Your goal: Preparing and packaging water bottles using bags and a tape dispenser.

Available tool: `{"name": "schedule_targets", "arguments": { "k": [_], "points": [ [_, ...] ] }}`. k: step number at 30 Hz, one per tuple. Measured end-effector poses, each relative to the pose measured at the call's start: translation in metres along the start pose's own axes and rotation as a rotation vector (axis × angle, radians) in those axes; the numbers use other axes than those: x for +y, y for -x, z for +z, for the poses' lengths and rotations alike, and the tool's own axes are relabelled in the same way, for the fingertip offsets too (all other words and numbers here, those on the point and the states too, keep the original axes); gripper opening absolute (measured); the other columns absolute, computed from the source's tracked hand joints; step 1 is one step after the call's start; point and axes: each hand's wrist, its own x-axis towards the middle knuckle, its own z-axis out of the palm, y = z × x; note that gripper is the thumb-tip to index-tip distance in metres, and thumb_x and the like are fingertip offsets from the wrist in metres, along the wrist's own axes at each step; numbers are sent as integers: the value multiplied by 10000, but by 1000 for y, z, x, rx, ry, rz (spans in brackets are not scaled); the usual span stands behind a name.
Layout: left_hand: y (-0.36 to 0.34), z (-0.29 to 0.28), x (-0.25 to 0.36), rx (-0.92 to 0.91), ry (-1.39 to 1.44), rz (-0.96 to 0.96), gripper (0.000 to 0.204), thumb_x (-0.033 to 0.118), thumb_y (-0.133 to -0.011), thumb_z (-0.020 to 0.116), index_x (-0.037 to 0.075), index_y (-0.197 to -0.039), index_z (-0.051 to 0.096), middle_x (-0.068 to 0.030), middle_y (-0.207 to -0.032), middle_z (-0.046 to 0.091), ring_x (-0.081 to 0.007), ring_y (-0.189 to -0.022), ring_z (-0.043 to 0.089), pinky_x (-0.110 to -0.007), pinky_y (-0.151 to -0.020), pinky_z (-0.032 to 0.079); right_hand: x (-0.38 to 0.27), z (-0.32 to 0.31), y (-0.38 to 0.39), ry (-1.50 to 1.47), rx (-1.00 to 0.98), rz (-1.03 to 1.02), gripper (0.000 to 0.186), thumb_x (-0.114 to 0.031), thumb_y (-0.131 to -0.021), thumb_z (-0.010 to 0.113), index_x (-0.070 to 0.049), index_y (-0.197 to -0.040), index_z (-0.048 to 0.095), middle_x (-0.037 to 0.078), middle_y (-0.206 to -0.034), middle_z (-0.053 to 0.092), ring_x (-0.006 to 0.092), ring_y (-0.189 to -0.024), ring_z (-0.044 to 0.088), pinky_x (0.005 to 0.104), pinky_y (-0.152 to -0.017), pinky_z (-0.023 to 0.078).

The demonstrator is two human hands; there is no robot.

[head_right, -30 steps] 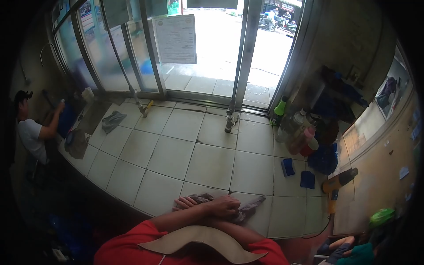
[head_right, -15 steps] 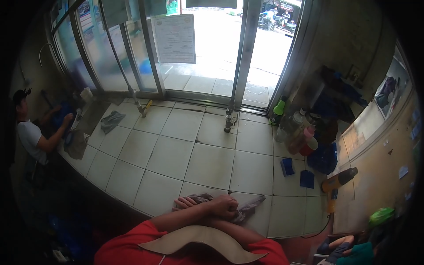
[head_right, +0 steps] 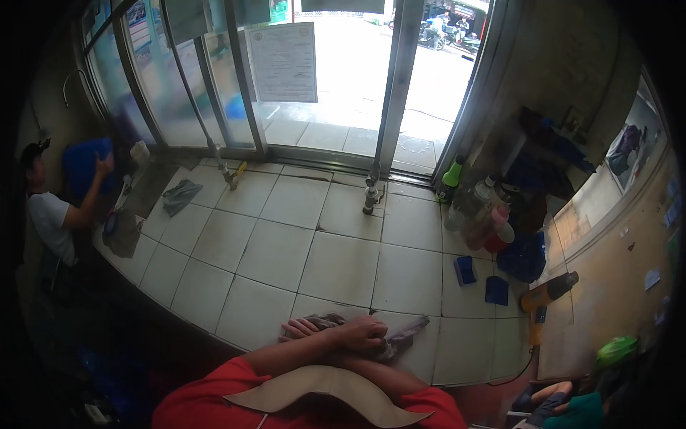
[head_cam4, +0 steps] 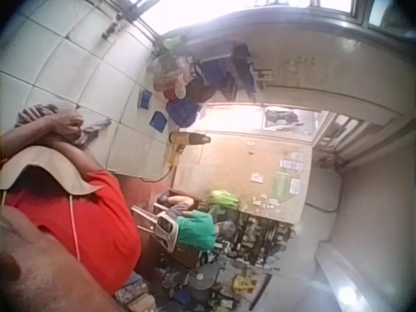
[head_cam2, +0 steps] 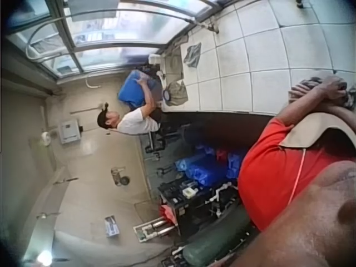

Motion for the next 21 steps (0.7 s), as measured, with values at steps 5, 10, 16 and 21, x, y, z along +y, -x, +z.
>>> {"name": "schedule_targets", "arguments": {
  "k": [5,10,16,21],
  "points": [
    [1,1,-4,-33,-46,-2,165,224,-856,593,76,-843,522,-111,-833,581,-329,-732,533,-418,-716,417,1,-7,-5,-79,-29,-1,535,-378,-973,424,-232,-1488,429,73,-1570,378,268,-1425,396,403,-1150,366],
    [0,0,0,-81,-60,-9,167,237,-860,587,84,-851,519,-100,-846,578,-319,-758,542,-416,-747,414,2,-6,-2,-30,-77,-10,540,-379,-974,422,-232,-1494,417,76,-1570,377,274,-1425,396,408,-1149,367],
    [2,2,2,-74,-55,0,163,240,-859,582,90,-852,521,-97,-850,578,-311,-773,543,-413,-754,414,-3,-10,-4,-65,-60,8,538,-379,-976,430,-233,-1494,415,79,-1568,379,276,-1423,399,411,-1143,375],
    [-1,0,0,-63,-62,23,162,242,-857,582,91,-852,522,-98,-855,580,-308,-778,544,-411,-757,414,2,-11,-6,-68,-65,3,532,-379,-979,433,-233,-1490,420,80,-1566,382,274,-1422,398,413,-1140,378]
  ]
}}
